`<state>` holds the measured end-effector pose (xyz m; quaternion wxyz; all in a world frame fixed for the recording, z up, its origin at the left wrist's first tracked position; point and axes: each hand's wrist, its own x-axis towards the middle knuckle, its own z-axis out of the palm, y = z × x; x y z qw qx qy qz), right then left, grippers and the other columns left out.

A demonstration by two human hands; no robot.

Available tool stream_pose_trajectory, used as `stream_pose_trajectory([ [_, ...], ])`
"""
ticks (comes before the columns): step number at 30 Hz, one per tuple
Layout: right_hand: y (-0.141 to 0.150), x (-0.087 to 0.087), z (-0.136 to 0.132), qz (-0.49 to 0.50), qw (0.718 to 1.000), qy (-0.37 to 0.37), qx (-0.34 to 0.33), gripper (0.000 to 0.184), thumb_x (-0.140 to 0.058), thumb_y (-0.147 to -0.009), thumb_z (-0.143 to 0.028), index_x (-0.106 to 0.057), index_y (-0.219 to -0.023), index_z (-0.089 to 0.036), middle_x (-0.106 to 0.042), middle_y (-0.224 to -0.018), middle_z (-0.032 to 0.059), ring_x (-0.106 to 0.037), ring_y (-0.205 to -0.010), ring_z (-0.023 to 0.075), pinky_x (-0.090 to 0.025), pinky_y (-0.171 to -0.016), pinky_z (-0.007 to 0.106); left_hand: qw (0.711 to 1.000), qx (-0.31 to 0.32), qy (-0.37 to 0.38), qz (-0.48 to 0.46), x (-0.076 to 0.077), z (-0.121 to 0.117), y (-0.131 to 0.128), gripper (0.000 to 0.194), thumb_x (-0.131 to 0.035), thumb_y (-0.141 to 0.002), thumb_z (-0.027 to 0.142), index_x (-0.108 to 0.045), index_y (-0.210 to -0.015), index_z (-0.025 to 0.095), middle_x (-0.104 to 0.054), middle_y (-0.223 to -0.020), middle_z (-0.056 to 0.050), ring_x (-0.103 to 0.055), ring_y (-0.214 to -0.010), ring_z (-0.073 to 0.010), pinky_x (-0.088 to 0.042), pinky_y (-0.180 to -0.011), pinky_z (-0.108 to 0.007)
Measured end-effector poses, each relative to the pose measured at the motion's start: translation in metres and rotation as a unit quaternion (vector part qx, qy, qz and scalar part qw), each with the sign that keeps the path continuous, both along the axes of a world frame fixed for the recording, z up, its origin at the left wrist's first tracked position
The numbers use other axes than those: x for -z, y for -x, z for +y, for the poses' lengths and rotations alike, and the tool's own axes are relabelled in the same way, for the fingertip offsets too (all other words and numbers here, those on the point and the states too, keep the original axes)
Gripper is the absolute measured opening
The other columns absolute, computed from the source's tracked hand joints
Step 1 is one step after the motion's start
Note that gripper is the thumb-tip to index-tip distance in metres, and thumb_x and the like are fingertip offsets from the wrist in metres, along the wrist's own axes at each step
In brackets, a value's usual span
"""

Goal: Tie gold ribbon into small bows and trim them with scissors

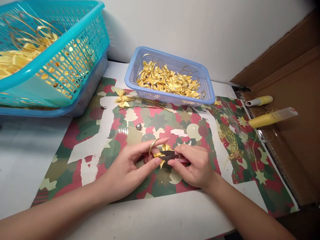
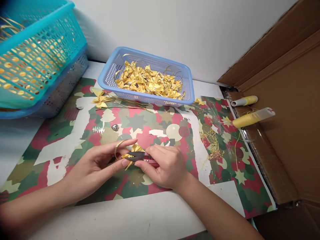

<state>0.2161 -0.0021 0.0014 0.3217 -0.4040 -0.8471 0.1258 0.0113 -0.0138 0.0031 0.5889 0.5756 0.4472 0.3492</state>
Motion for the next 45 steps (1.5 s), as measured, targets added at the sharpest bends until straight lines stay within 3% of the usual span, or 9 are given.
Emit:
stream_pose_trajectory([
  [16, 0.002, 0.0, 0.001, 0.019, 0.999, 0.022, -0.017, 0.039, -0.044, -0.096, -0.041, -0.056, -0.066, -0.018, -0.041, -0.048, -0.0043, -0.033, -0.045, 0.0083, -0.027, -0.047, 0.023, 1.0, 0.009, 0.02, 0.01, 0.0, 0.0, 0.0, 0.049, -0.058, -0.088, 0.034, -0.055, -0.135, 0.023, -0.062, -0.079, -0.002, -0.056, -0.074, -0.0145, -0.05, -0.068, -0.027],
  [22, -0.008, -0.005, 0.002, 0.024, 0.999, 0.03, 0.02, 0.029, -0.051, -0.091, -0.041, -0.059, -0.076, -0.018, -0.045, -0.051, -0.0044, -0.038, -0.045, 0.0084, -0.029, -0.046, 0.022, 1.0, -0.004, 0.01, 0.017, -0.001, -0.001, 0.001, 0.049, -0.058, -0.087, 0.034, -0.054, -0.136, 0.023, -0.062, -0.08, -0.002, -0.056, -0.074, -0.0143, -0.05, -0.068, -0.027],
  [45, -0.005, -0.01, -0.003, -0.049, 0.997, -0.039, 0.055, 0.025, -0.058, -0.087, -0.037, -0.058, -0.07, -0.018, -0.048, -0.049, -0.0037, -0.04, -0.044, 0.0083, -0.028, -0.046, 0.024, 0.998, -0.019, -0.037, 0.05, 0.001, -0.004, -0.001, 0.047, -0.056, -0.089, 0.031, -0.055, -0.135, 0.022, -0.063, -0.08, -0.002, -0.056, -0.075, -0.0139, -0.051, -0.069, -0.026],
])
